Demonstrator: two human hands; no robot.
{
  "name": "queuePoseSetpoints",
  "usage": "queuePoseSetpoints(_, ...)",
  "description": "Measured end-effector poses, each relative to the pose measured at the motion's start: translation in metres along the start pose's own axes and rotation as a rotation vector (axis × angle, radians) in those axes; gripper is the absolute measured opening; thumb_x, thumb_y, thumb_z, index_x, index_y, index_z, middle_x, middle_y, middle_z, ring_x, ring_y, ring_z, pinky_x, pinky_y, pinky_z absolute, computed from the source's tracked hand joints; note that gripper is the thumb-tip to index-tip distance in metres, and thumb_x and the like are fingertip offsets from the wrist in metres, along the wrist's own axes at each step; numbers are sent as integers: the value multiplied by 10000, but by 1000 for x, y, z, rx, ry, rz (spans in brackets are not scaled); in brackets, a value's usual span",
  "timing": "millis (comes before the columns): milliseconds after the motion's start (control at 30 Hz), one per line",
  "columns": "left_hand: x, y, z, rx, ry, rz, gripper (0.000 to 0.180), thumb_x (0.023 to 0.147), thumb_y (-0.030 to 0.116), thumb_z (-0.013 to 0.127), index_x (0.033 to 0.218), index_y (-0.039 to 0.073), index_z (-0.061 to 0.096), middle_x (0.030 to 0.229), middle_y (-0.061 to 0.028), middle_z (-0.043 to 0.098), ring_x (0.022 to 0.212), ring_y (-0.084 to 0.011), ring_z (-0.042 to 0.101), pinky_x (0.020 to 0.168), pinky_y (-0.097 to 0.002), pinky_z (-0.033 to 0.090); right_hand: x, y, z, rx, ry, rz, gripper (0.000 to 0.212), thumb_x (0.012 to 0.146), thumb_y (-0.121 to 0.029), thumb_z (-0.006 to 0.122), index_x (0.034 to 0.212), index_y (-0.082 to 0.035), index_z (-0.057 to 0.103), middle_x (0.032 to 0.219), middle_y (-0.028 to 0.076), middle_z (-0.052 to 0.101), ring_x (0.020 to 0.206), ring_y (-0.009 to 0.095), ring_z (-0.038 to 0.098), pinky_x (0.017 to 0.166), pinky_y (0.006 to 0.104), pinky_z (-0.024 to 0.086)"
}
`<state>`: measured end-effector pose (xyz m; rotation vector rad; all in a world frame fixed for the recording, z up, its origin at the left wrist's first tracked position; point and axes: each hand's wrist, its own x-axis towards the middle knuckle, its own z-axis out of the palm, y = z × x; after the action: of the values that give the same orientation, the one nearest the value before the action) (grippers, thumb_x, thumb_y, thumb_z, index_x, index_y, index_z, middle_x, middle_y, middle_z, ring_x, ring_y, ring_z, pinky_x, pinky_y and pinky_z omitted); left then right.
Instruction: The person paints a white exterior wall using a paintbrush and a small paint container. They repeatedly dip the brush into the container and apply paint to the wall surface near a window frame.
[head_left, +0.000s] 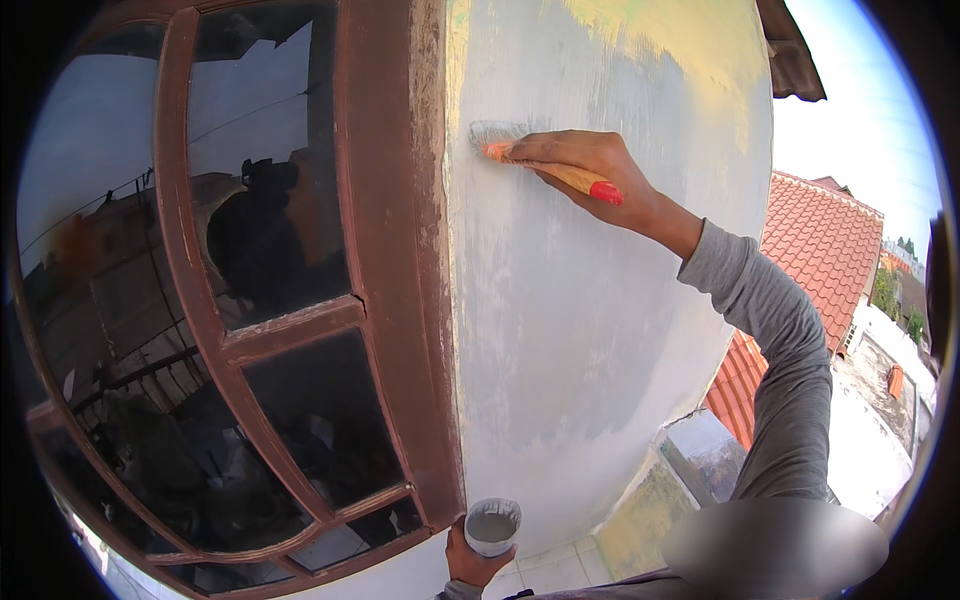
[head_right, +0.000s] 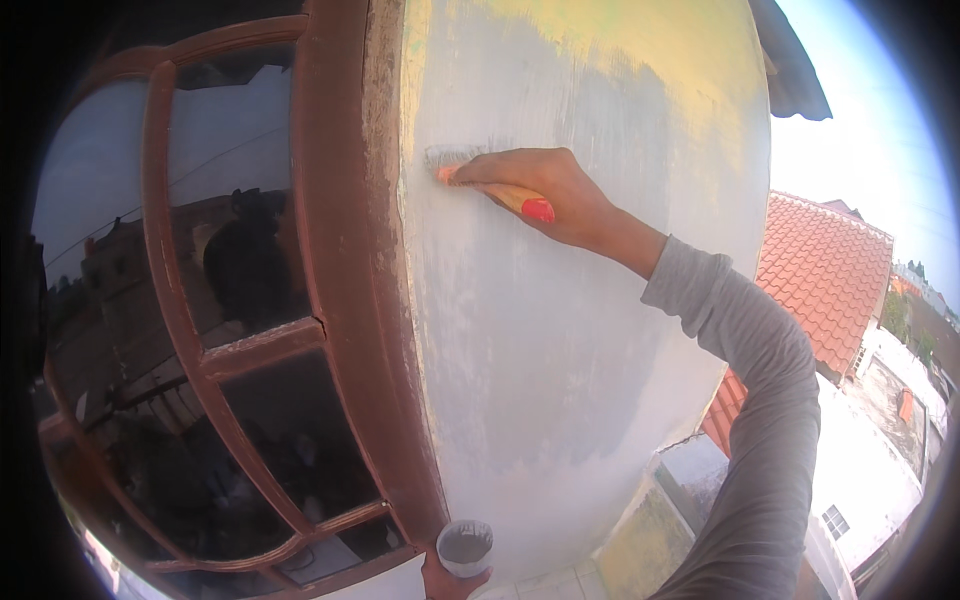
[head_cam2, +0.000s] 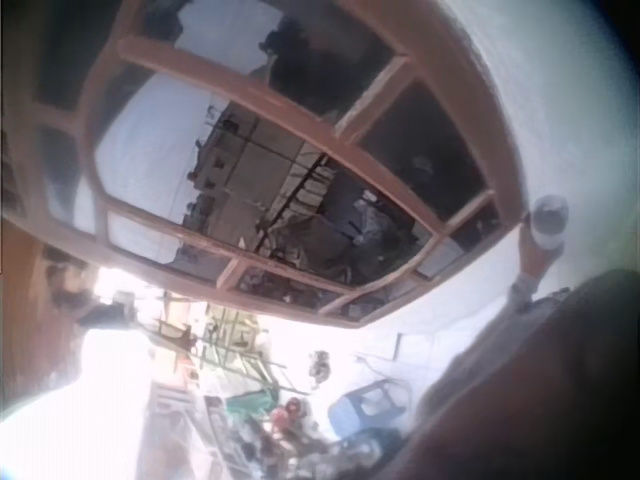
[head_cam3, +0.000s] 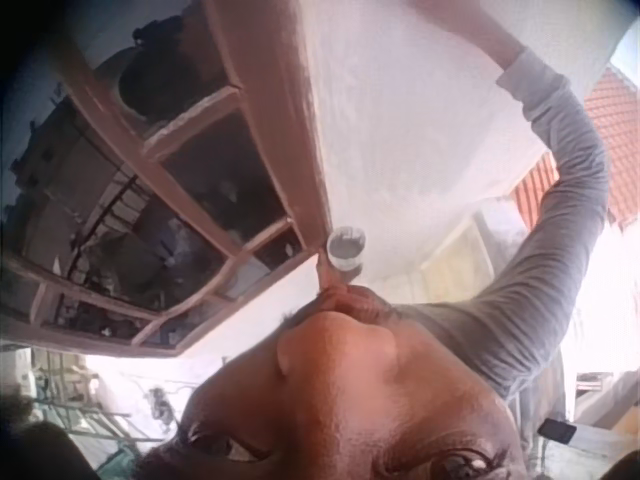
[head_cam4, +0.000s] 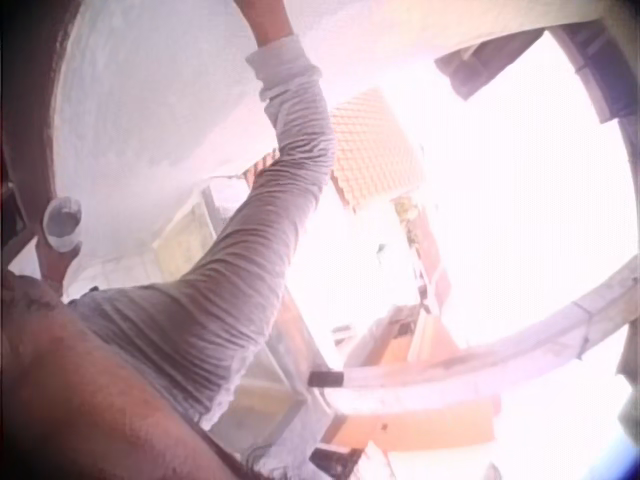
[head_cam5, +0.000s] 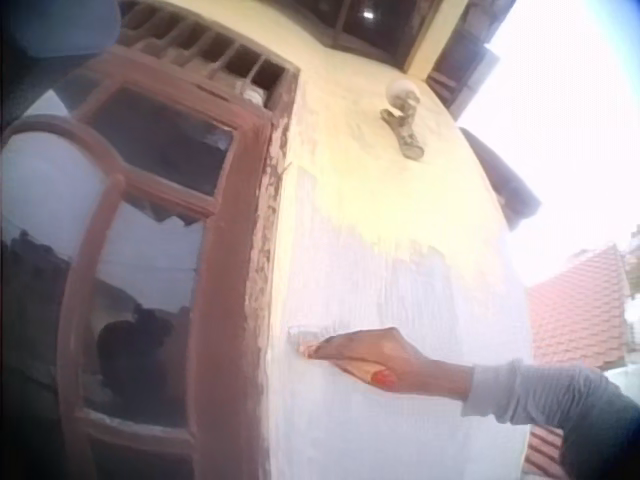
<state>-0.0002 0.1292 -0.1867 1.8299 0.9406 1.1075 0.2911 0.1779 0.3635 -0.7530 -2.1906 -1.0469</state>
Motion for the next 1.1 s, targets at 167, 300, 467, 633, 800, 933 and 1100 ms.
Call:
queuePoseSetpoints(167, -4, -10, 4, 68, -10, 58, 1094, 592, 433, 1020, 1425, -9, 465, 1289, -234, 651, 1197, -435, 660, 1009, -532, 555, -44, -59, 2, 470, -255, 285, 232, 1010, -66, 722, 1232, -90, 785, 1236, 75, 795, 1116, 246, 766, 986, 338, 610)
queuePoseSetpoints(300, -5, -21, 11, 60, 11, 91, 1084, 581, 426, 1025, 1415, -1, 480, 1282, -230, 658, 1195, -429, 669, 1012, -527, 560, -40, -41, 7, 517, -263, 346, 229, 1000, -90, 745, 1225, -85, 791, 1259, 72, 787, 1151, 221, 751, 1015, 349, 612)
queuePoseSetpoints(467, 0, -11, 19, 27, 95, 145, 887, 734, 473, 866, 1437, 65, 511, 1249, -173, 698, 1139, -355, 710, 939, -487, 600, -6, 3, -5, 309, -82, 388, 252, 998, -135, 758, 1245, -94, 785, 1287, 58, 765, 1188, 224, 723, 1057, 393, 617)
queuePoseSetpoints(633, -3, -59, 43, -133, 152, 182, 822, 955, 667, 677, 1558, 142, 486, 1290, -103, 720, 1127, -273, 723, 872, -440, 640, 67, 59, -26, 74, 126, 223, 259, 998, -207, 765, 1225, -88, 803, 1225, 46, 792, 1081, 197, 749, 996, 356, 609)
queuePoseSetpoints(800, 11, -45, 33, -374, 38, -88, 975, 677, 400, 970, 1443, 46, 483, 1264, -192, 689, 1131, -344, 714, 942, -476, 607, 155, 116, -89, 140, 268, 68, 220, 964, 8, 752, 1180, 52, 763, 1215, 131, 786, 1072, 201, 749, 941, 338, 621)
queuePoseSetpoints(933, 27, -12, 13, -101, 72, 25, 1018, 573, 380, 1038, 1354, 11, 500, 1194, -217, 708, 1080, -386, 739, 942, -489, 607, 215, 160, -116, -51, 465, -56, 177, 876, 15, 765, 1049, 50, 772, 1145, 129, 809, 1014, 203, 768, 884, 337, 622)
queuePoseSetpoints(1100, 31, -21, -8, 65, 98, 90, 971, 575, 358, 1045, 1296, -4, 505, 1175, -215, 719, 1051, -376, 754, 905, -472, 621, 246, 162, -114, -155, 602, -189, 205, 864, 3, 762, 1061, -9, 818, 1012, 162, 794, 909, 246, 766, 807, 372, 602)
